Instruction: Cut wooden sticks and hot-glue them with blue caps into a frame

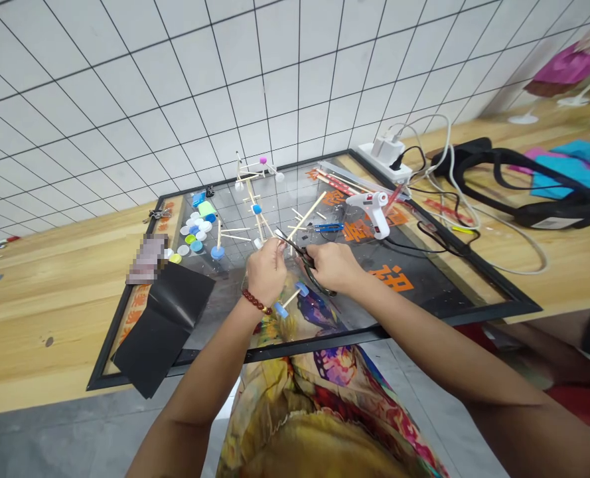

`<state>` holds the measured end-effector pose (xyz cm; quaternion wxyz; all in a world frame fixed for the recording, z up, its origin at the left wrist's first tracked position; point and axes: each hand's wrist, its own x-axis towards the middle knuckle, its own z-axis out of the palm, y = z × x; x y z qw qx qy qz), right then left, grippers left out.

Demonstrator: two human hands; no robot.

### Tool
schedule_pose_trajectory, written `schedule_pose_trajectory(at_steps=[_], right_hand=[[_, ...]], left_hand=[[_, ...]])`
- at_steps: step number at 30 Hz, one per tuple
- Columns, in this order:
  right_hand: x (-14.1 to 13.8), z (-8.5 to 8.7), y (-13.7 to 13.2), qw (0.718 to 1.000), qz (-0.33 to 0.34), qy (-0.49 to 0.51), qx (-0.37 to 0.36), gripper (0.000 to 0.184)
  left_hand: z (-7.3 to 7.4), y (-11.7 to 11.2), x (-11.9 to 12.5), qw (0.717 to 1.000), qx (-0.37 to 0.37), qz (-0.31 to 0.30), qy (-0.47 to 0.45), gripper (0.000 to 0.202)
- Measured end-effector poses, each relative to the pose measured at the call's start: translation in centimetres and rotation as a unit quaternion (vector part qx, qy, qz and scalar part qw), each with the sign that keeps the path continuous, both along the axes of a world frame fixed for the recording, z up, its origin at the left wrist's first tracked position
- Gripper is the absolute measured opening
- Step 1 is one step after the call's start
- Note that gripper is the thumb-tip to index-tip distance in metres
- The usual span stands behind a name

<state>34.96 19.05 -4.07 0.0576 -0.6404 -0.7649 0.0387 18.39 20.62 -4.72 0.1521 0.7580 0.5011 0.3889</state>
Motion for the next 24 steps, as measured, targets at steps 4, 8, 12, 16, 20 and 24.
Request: schedule_pose_trajectory(at_steps=[4, 8, 12, 16, 20, 24], right_hand=[[0.7, -0.3, 0.3, 0.999, 0.034, -0.01, -0.009, 0.041], [1.7, -0.9, 0.8, 0.997, 0.071, -0.011, -0.023, 0.037], [2.1, -0.4, 1.0, 0.996, 0.077, 0.028, -0.038, 0.042], [3.2, 0.2, 1.2, 0.999, -0.045, -0.026, 0.009, 0.052], [4.6, 0.2, 1.7, 0.985, -0.151, -0.079, 0.005, 0.061], [4.8, 0.3, 1.9, 0.983, -0.171, -0.068, -0.018, 0.06]], left_hand=[[0.4, 0.1, -0.3, 1.0, -0.013, -0.015, -0.003, 0.016], [0.8, 0.6, -0.6, 0.974, -0.144, -0.072, -0.161, 0.019], [1.5, 0.9, -0.5, 0.879, -0.305, -0.099, -0.353, 0.023], [2.0, 1.1, -0.6, 0.838, -0.324, -0.091, -0.429, 0.023], [2.0, 1.2, -0.6, 0.827, -0.325, -0.116, -0.444, 0.02], [1.7, 1.3, -0.5, 0.815, -0.324, -0.139, -0.46, 0.022]])
